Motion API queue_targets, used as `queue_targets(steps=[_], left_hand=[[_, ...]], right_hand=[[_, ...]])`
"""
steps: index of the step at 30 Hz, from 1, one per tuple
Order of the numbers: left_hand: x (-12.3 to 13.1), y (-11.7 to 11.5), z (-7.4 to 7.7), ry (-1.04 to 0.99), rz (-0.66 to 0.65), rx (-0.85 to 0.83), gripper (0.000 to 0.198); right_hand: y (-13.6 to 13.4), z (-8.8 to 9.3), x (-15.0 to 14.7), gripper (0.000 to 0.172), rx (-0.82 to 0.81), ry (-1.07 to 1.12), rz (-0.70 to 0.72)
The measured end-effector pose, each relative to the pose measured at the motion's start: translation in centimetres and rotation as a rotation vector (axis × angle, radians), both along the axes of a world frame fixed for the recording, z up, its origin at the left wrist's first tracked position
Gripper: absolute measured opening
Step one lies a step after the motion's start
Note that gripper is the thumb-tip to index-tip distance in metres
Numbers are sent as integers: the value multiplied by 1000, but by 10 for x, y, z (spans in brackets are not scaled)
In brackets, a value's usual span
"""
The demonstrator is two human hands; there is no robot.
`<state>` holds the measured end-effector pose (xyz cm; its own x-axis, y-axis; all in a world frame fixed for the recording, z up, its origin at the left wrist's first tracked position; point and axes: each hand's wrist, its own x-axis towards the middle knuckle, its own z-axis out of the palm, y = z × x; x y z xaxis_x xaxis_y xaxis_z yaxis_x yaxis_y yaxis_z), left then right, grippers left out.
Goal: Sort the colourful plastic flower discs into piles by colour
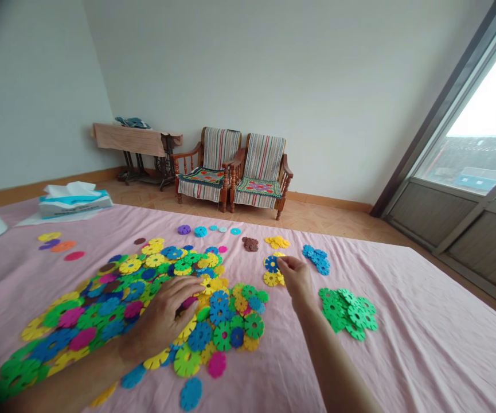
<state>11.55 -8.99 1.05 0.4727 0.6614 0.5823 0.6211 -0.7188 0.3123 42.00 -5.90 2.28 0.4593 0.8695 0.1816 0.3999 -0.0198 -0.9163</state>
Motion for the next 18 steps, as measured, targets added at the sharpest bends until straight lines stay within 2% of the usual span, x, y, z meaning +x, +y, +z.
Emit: queue_targets(steps=[4, 10, 14, 18], left_hand=[[0, 0, -2, -3, 2, 12, 26], [0, 1, -2, 1, 7, 36, 27], [1, 0, 0, 3, 3, 32, 26], [1, -1, 2, 3, 6, 30, 25]], right_hand=[[7, -1, 47, 38, -75, -13, -174], [18, 8, 107, 22, -209, -182, -476], [24, 5, 128, 19, -254, -229, -571], [26, -4, 134, 23, -247, -212, -583]])
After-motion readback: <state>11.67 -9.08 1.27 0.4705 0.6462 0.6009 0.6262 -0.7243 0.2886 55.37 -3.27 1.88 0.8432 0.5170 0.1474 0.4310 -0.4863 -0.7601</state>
